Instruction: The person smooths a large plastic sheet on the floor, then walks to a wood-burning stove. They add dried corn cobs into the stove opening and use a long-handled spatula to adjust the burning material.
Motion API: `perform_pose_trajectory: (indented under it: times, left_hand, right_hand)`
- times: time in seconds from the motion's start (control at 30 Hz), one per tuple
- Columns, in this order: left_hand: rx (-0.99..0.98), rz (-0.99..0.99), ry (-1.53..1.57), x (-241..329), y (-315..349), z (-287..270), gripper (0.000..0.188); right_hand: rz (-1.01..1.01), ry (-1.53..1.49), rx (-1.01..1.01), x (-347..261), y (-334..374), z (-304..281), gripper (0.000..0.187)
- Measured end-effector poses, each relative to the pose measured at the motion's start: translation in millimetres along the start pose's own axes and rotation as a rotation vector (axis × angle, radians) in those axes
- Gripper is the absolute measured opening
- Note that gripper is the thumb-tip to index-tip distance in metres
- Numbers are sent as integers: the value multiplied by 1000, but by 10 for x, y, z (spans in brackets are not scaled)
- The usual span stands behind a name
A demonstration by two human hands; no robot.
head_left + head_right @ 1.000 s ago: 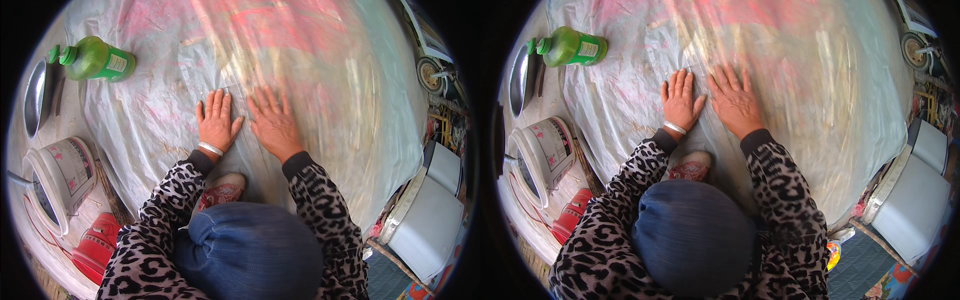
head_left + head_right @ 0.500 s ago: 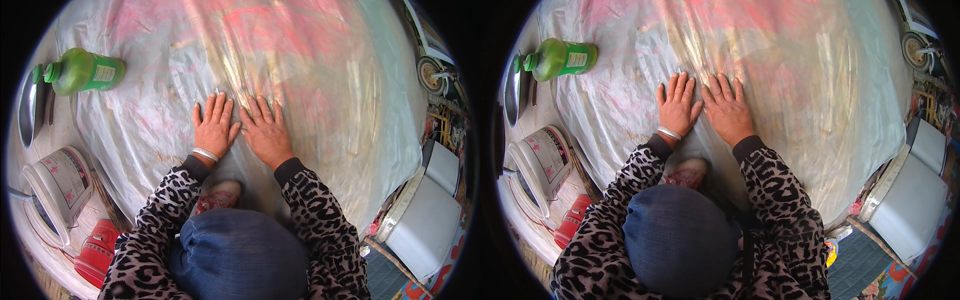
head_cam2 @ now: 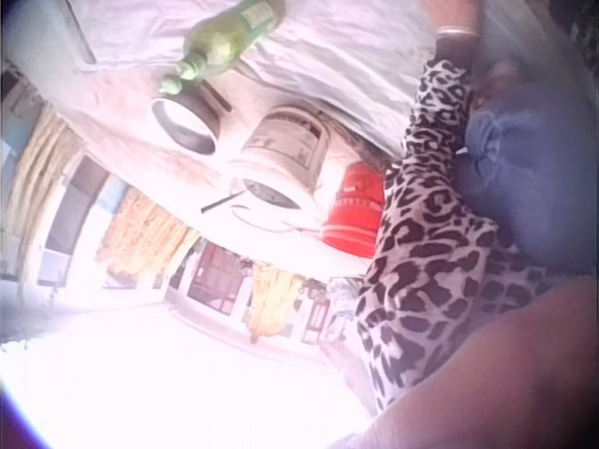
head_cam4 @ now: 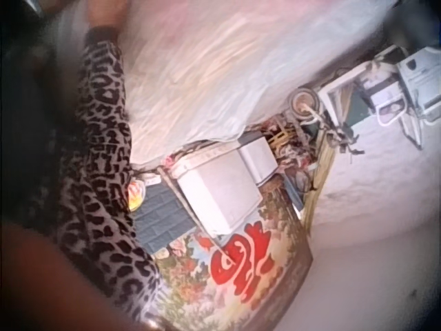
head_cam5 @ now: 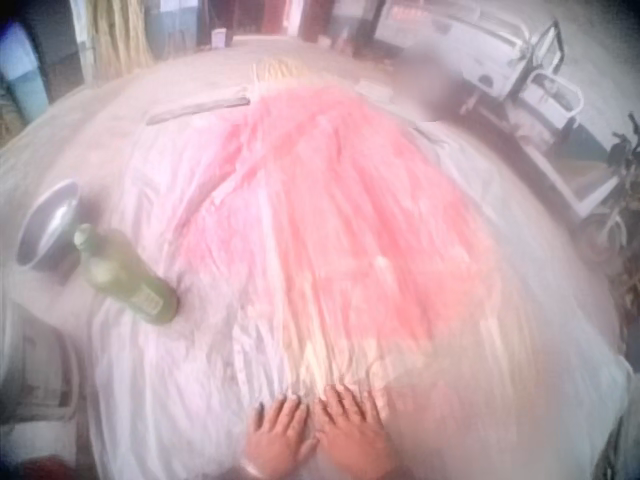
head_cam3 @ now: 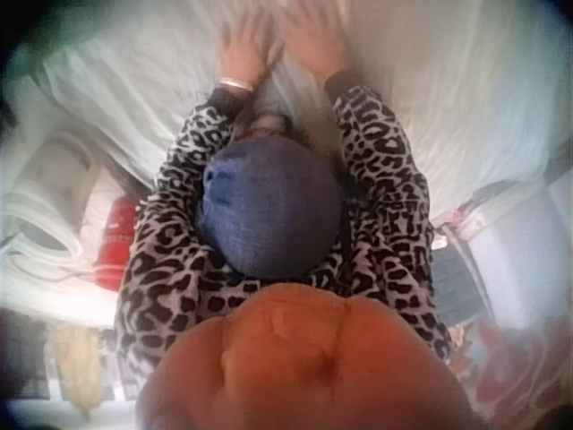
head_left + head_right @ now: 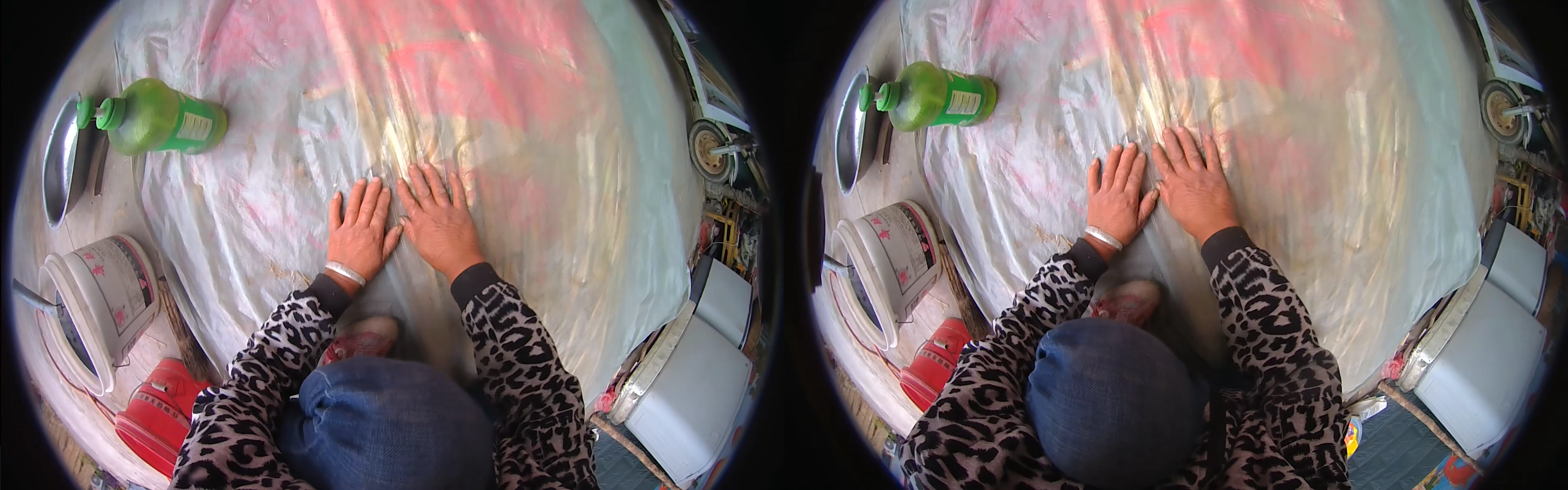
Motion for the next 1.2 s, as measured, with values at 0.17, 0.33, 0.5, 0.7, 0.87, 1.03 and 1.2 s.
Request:
perform_pose_trajectory:
  times: [0.17,0.33,0.5,0.7,0.87,1.03,1.2]
  left_hand:
    - [-1,-36,33,-28,-4,-23,68]
    - [-12,-33,42,-22,9,-1,69]
    - [-33,-54,83,-35,-26,-57,71]
    - [164,-102,121,-124,-326,-379,71]
    - [291,-53,69,-227,-826,-469,72]
    - [28,-135,-8,-443,-1141,-84,71]
    - [82,-124,13,-460,-1117,-42,71]
  right_hand:
    - [30,-56,-33,-13,-47,-49,62]
    - [105,-13,115,199,-250,-347,61]
    - [168,23,95,603,-547,-331,63]
    - [169,59,7,677,-527,-137,66]
    - [177,20,5,679,-530,-163,67]
    - [187,-4,32,655,-600,-277,71]
    - [189,31,304,881,-862,-630,76]
Point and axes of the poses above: each hand's wrist, its own y-axis away from the middle knuckle, its own z-axis out of the palm, x = y × z, the point moved 9 cm from there along -y, towards the middle knuckle, and after that the axes turned 6 degrees about z, right-handed, at the moved point
